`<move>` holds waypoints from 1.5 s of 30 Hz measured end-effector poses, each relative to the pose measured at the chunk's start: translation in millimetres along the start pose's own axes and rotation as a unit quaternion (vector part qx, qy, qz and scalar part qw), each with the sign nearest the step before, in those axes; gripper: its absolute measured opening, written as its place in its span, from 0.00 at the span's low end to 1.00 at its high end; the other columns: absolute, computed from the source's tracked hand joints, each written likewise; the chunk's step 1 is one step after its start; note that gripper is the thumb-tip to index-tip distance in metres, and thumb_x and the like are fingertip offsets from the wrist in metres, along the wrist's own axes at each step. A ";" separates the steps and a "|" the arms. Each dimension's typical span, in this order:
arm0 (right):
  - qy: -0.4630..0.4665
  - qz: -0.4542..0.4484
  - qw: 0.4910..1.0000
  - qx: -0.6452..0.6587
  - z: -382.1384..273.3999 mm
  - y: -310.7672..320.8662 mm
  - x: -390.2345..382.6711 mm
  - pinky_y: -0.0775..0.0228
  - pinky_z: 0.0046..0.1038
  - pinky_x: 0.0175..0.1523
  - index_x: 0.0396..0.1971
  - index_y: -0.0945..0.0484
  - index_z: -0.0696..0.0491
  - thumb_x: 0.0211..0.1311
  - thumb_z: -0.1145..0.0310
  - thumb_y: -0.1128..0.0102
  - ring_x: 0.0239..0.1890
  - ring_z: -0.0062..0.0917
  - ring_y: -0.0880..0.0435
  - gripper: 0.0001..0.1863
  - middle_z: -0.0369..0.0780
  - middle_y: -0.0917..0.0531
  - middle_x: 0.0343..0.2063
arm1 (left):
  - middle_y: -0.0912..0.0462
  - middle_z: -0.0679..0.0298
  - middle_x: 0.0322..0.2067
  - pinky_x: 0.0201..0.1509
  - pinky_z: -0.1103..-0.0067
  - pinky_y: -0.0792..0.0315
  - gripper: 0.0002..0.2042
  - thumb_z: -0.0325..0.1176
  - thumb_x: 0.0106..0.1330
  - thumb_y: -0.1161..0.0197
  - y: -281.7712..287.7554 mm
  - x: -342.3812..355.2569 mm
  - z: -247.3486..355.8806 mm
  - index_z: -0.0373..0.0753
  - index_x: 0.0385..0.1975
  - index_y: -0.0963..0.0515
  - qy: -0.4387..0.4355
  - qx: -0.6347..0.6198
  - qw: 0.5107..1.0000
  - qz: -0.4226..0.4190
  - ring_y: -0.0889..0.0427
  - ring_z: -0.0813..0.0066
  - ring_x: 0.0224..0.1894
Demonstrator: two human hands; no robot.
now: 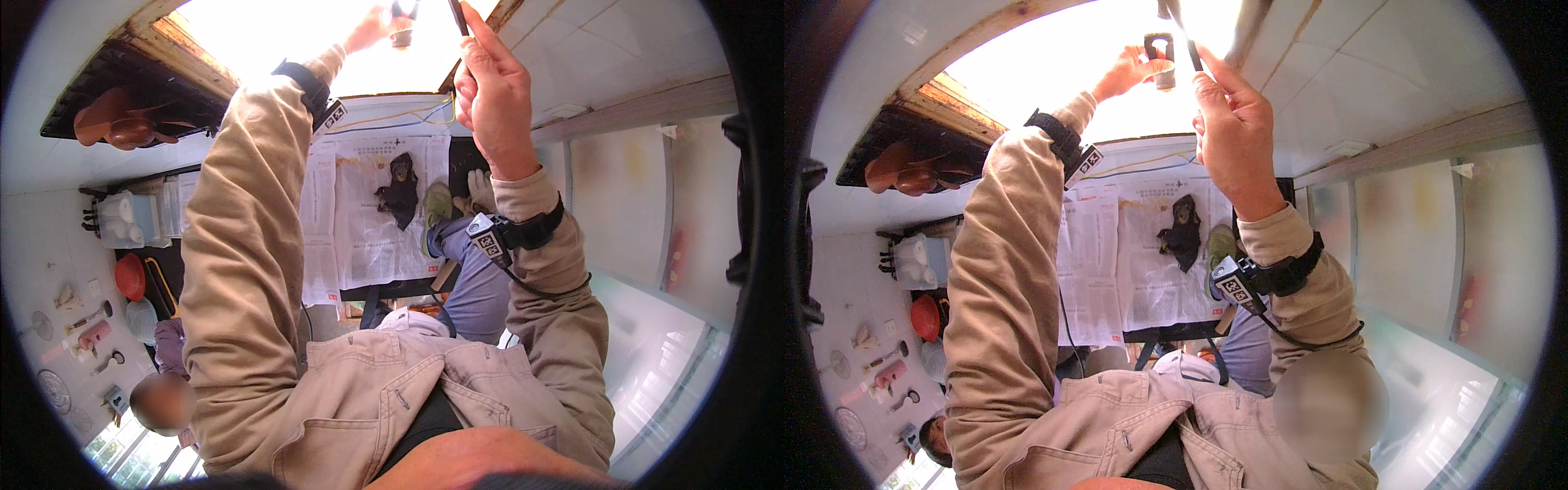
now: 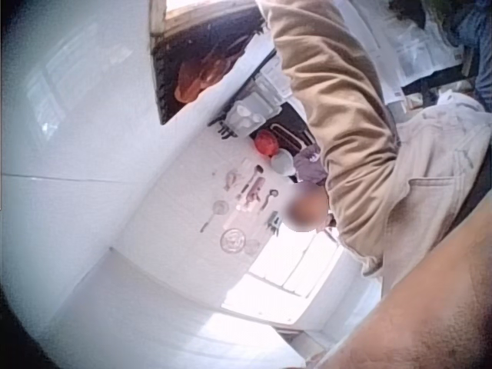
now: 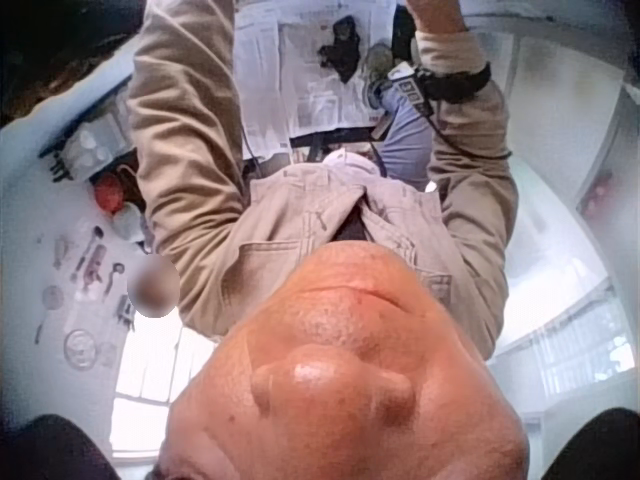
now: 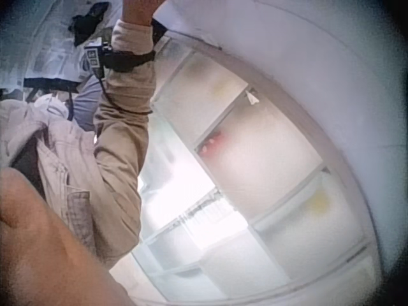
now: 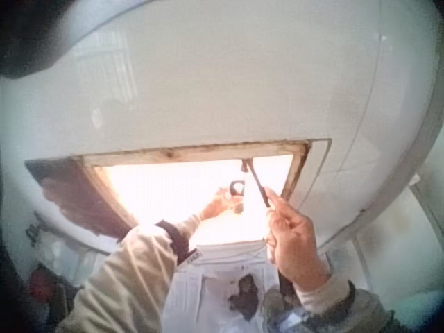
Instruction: The person uses a hammer to drive nails into a wooden frame near a window. They repeatedly position a nail and strike it with the hammer, working along the top edge of the frame.
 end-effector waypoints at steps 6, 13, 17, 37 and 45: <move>0.023 -0.004 1.000 -0.004 0.8 -3.0 0.0 0.43 0.14 0.17 0.63 0.27 0.50 0.74 0.66 0.49 0.15 0.08 0.39 0.20 0.26 0.33 0.16 | 0.18 0.66 0.23 0.29 0.80 0.26 0.16 0.46 0.64 0.30 -0.5 1.9 -9.6 0.38 0.37 0.16 0.028 -0.002 1.000 -0.002 0.22 0.79 0.26; -0.045 0.024 0.998 0.033 6.2 -10.0 2.0 0.46 0.16 0.15 0.62 0.25 0.52 0.73 0.67 0.49 0.13 0.08 0.40 0.20 0.26 0.33 0.16 | 0.19 0.66 0.23 0.29 0.80 0.27 0.16 0.46 0.64 0.30 -4.9 2.8 -14.5 0.39 0.38 0.17 0.003 -0.014 1.000 0.001 0.22 0.80 0.25; -0.109 0.046 0.992 0.040 21.2 -13.6 -1.7 0.47 0.16 0.16 0.61 0.24 0.54 0.73 0.67 0.49 0.14 0.08 0.40 0.20 0.25 0.33 0.18 | 0.19 0.68 0.22 0.28 0.81 0.28 0.14 0.44 0.64 0.31 -9.0 0.8 -18.6 0.39 0.37 0.16 -0.007 -0.037 0.999 -0.010 0.24 0.82 0.24; -0.061 -0.010 0.998 0.007 6.9 12.9 -4.5 0.45 0.13 0.16 0.63 0.27 0.51 0.74 0.65 0.49 0.16 0.06 0.41 0.21 0.25 0.35 0.16 | 0.18 0.70 0.22 0.28 0.84 0.27 0.12 0.42 0.64 0.30 -8.3 11.5 16.2 0.39 0.34 0.16 -0.024 -0.056 0.998 0.003 0.23 0.85 0.24; -0.039 0.019 0.999 -0.027 3.0 16.3 -2.7 0.50 0.13 0.15 0.66 0.30 0.49 0.74 0.65 0.52 0.14 0.07 0.45 0.23 0.24 0.39 0.14 | 0.19 0.71 0.23 0.27 0.85 0.29 0.11 0.42 0.65 0.31 -15.4 9.2 0.5 0.40 0.34 0.16 -0.022 -0.067 0.997 -0.012 0.24 0.86 0.23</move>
Point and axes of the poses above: each hand's wrist, its own x-axis towards the middle knuckle, its own y-axis out of the back of the hand, z = x × y, the point moved 8 cm from there along x, towards the middle knuckle
